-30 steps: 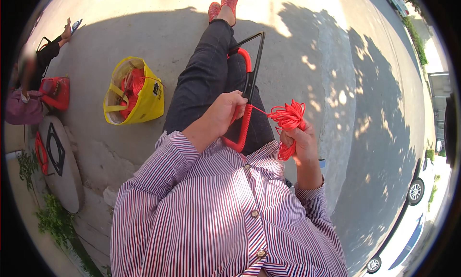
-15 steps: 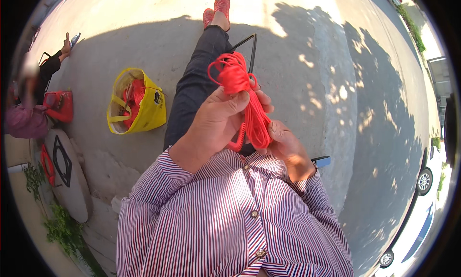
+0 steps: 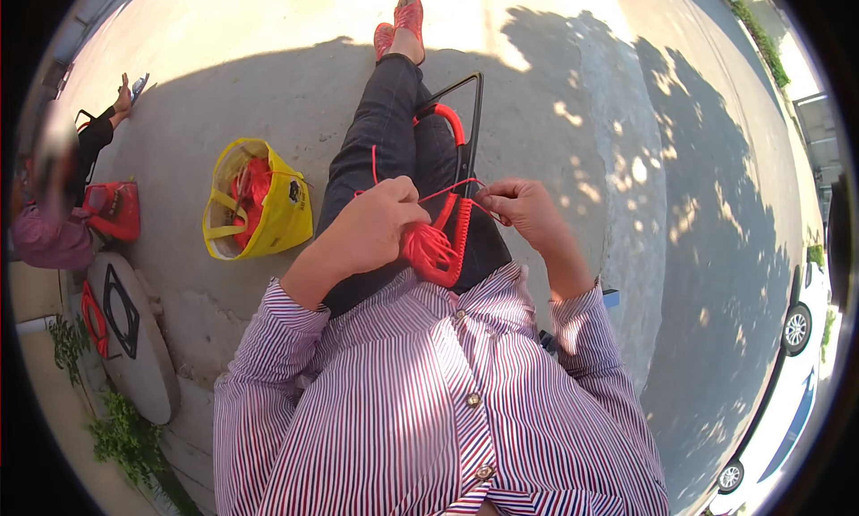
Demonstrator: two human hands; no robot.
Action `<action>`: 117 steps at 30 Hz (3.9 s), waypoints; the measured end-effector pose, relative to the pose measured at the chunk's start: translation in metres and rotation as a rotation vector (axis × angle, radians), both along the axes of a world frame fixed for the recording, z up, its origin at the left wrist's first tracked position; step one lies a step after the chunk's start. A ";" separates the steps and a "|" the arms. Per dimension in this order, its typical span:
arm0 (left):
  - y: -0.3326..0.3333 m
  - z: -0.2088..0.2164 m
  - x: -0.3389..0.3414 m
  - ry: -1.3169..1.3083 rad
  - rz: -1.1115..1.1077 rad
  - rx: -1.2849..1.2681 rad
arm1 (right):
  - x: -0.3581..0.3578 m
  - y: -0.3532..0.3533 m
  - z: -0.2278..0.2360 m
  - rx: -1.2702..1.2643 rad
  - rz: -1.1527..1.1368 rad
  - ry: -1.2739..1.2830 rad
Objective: Wrapping a red cord around a red and black circular frame
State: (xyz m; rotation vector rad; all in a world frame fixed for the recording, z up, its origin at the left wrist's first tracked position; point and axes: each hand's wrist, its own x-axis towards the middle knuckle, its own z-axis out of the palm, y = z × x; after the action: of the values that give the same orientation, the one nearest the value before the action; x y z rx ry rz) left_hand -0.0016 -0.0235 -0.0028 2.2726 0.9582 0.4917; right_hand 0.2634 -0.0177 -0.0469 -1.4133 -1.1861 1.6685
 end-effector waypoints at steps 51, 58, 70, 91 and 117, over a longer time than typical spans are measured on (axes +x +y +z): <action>0.007 -0.073 0.067 -0.940 0.406 -1.279 | -0.022 -0.012 0.025 0.386 0.018 -0.270; 0.006 -0.066 0.064 -0.911 0.334 -1.241 | -0.009 -0.003 0.044 0.028 -0.245 0.360; -0.005 -0.031 0.073 -0.301 0.453 0.172 | 0.025 -0.016 0.098 0.158 -0.316 0.295; 0.018 -0.056 0.016 -0.207 0.613 -0.423 | -0.007 -0.033 0.018 0.500 0.680 -0.555; 0.018 -0.003 0.035 -0.992 0.445 -1.248 | 0.083 0.006 0.098 0.511 -0.371 0.887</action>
State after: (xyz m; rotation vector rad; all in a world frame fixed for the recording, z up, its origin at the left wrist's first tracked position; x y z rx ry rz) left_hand 0.0332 -0.0057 -0.0061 0.5488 0.8187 0.7802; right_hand 0.3461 -0.0117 0.0511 -0.4308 -0.6888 1.3412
